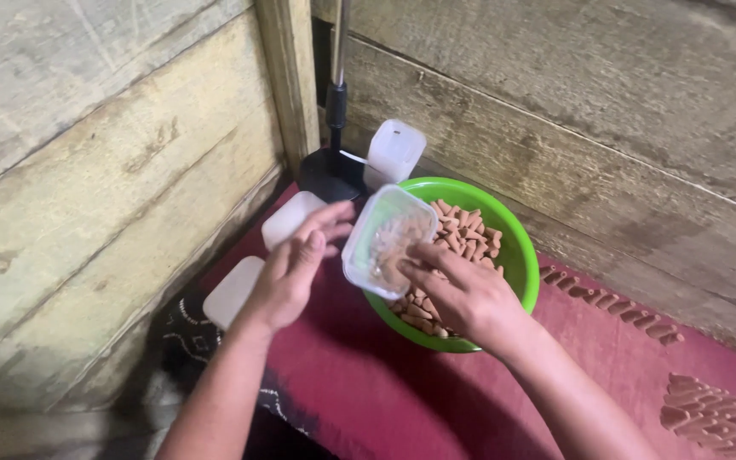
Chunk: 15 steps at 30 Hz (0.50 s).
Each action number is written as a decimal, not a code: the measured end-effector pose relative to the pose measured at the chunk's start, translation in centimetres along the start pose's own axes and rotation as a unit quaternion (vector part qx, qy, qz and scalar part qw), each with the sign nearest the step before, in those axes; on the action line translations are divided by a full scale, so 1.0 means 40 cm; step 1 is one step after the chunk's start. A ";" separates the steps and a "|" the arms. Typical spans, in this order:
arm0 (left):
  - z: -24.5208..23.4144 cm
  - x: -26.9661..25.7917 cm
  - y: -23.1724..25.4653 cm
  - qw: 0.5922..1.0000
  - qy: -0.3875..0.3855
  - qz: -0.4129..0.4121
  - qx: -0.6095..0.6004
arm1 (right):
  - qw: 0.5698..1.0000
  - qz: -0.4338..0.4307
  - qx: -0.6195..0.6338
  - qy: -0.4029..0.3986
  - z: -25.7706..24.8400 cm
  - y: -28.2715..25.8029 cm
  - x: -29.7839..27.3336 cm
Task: The person places incense cones into a plastic container by hand, arranging them until the container is full.
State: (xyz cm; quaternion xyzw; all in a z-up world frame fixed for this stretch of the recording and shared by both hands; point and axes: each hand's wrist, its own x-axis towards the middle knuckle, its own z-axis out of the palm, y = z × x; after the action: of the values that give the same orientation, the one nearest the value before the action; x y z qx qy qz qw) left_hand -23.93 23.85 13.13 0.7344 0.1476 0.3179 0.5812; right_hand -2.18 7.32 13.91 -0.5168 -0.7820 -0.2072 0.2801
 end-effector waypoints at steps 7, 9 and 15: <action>0.322 0.073 -0.012 0.845 -0.195 -0.136 -0.479 | 0.997 0.021 -0.031 -0.064 -0.192 -0.059 -0.150; 0.389 0.080 -0.002 0.947 -0.122 0.000 -0.299 | 0.992 0.113 -0.051 -0.027 -0.229 -0.074 -0.181; 0.555 0.073 0.040 0.964 -0.103 0.243 -0.011 | 0.791 0.371 0.483 0.062 -0.256 -0.061 -0.280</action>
State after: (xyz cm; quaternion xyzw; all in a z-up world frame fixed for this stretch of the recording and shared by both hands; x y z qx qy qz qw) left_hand -7.81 8.24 12.81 0.7705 -0.0993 0.3741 0.5064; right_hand 1.32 -7.62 14.27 -0.5507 -0.5094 0.2851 0.5966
